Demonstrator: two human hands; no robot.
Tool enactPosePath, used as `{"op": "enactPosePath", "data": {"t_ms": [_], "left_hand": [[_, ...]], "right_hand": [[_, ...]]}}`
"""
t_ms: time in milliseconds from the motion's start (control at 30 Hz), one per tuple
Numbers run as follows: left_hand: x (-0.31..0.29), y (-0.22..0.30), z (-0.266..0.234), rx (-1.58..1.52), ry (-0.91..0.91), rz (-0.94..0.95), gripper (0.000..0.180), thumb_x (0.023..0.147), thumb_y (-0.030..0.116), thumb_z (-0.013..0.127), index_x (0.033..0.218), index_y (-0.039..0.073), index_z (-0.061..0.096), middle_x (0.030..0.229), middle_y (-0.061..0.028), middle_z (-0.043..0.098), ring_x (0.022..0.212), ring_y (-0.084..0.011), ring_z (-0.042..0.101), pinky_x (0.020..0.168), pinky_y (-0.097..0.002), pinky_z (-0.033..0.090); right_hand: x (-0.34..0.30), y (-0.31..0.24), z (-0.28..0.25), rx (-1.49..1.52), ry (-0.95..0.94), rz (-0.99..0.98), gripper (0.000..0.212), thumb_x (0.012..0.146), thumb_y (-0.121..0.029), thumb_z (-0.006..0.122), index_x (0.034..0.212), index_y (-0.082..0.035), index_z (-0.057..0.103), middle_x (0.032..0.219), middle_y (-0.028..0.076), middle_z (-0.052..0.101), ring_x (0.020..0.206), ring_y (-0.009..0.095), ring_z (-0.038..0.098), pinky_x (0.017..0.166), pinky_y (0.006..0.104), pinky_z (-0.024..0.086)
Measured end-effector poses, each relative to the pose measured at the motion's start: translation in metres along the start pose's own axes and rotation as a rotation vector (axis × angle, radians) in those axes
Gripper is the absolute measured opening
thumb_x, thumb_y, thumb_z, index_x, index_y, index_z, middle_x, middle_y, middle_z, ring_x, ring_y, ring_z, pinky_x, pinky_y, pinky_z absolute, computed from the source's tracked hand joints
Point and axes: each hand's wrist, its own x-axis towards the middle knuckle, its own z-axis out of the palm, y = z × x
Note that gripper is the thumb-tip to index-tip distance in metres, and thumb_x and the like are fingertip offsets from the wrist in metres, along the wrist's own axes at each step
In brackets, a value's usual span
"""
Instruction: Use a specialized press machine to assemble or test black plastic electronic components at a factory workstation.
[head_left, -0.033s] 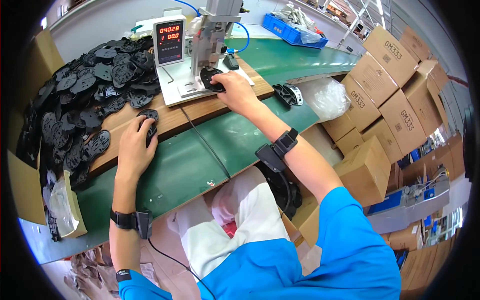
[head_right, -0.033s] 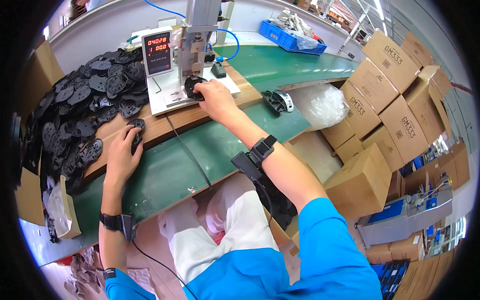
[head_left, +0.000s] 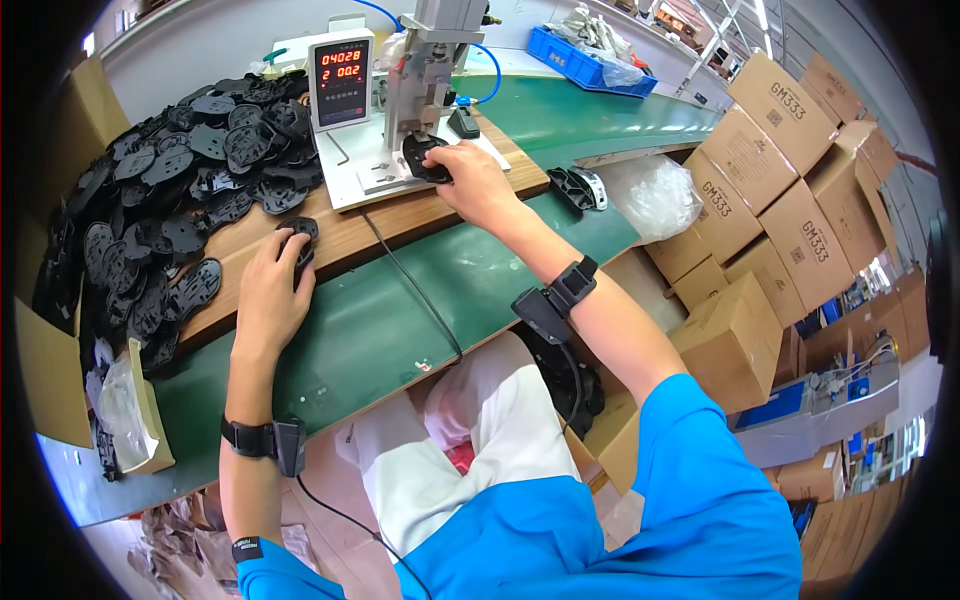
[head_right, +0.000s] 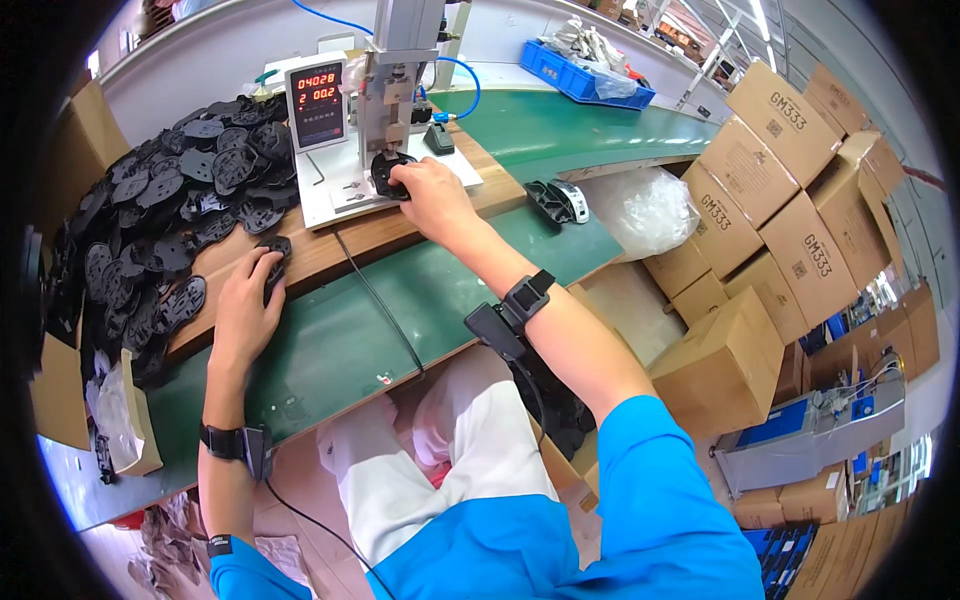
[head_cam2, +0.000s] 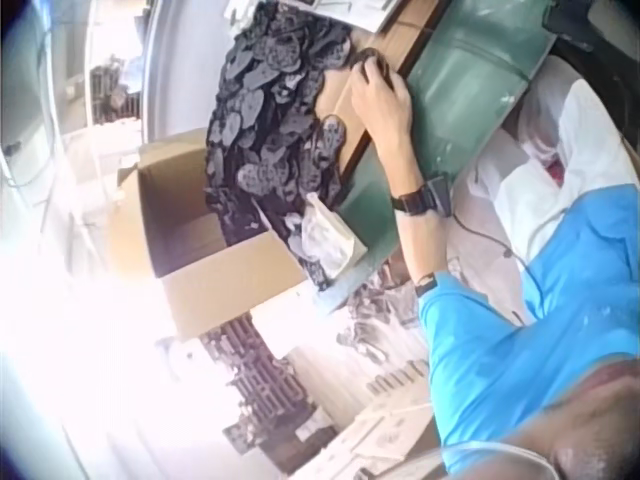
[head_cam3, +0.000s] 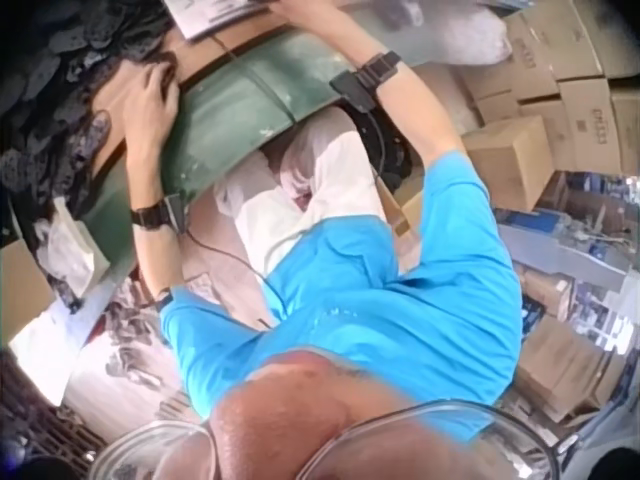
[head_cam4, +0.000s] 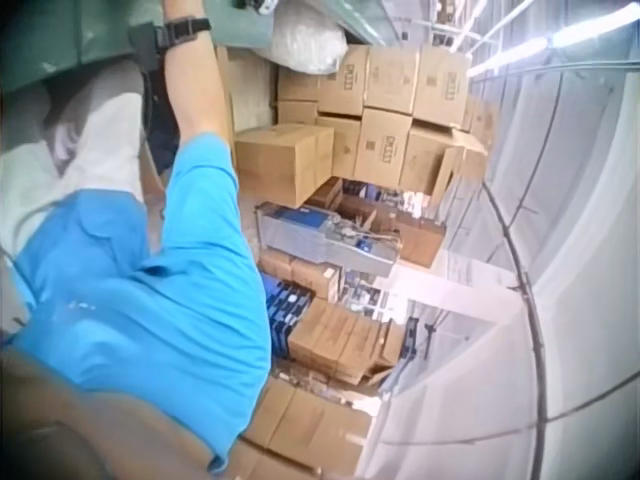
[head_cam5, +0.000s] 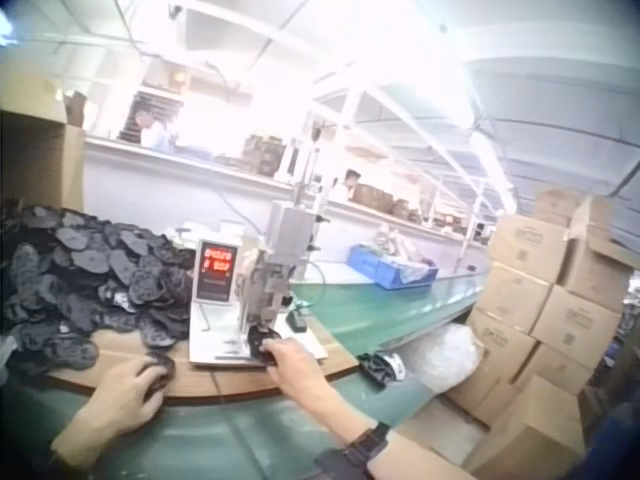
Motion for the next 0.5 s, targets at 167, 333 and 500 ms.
{"op": "enactPosePath", "data": {"t_ms": [167,333,500], "left_hand": [[0.002,0.002,-0.001,-0.048,0.027,-0.023,0.033,0.101,0.01,0.065,0.133,0.003,0.063,0.135,-0.019,0.066,0.125,-0.0423,0.063,0.105,-0.0483,0.052],[0.001,-0.005,-0.001,-0.005,0.073,0.029,0.034,0.1,0.008,0.067,0.133,0.003,0.063,0.135,-0.0191,0.066,0.125,-0.0414,0.063,0.104,-0.0477,0.052],[0.002,-0.003,-0.004,-0.024,0.103,0.022,0.034,0.094,0.005,0.071,0.127,0.003,0.064,0.127,-0.0156,0.068,0.118,-0.0382,0.065,0.099,-0.0478,0.053]], "right_hand": [[0.0,0.006,0.001,-0.023,-0.003,-0.02,0.032,0.079,-0.003,0.074,0.111,-0.007,0.076,0.101,0.016,0.075,0.104,0.037,0.069,0.093,0.0466,0.056],[0.0,-0.002,-0.001,-0.017,-0.005,-0.003,0.029,0.076,-0.001,0.074,0.105,-0.005,0.074,0.102,0.012,0.077,0.105,0.036,0.068,0.093,0.0472,0.056],[0.001,-0.001,-0.003,-0.02,-0.023,-0.003,0.033,0.079,-0.005,0.075,0.112,-0.008,0.077,0.099,0.016,0.073,0.103,0.036,0.068,0.094,0.0467,0.055]]}}
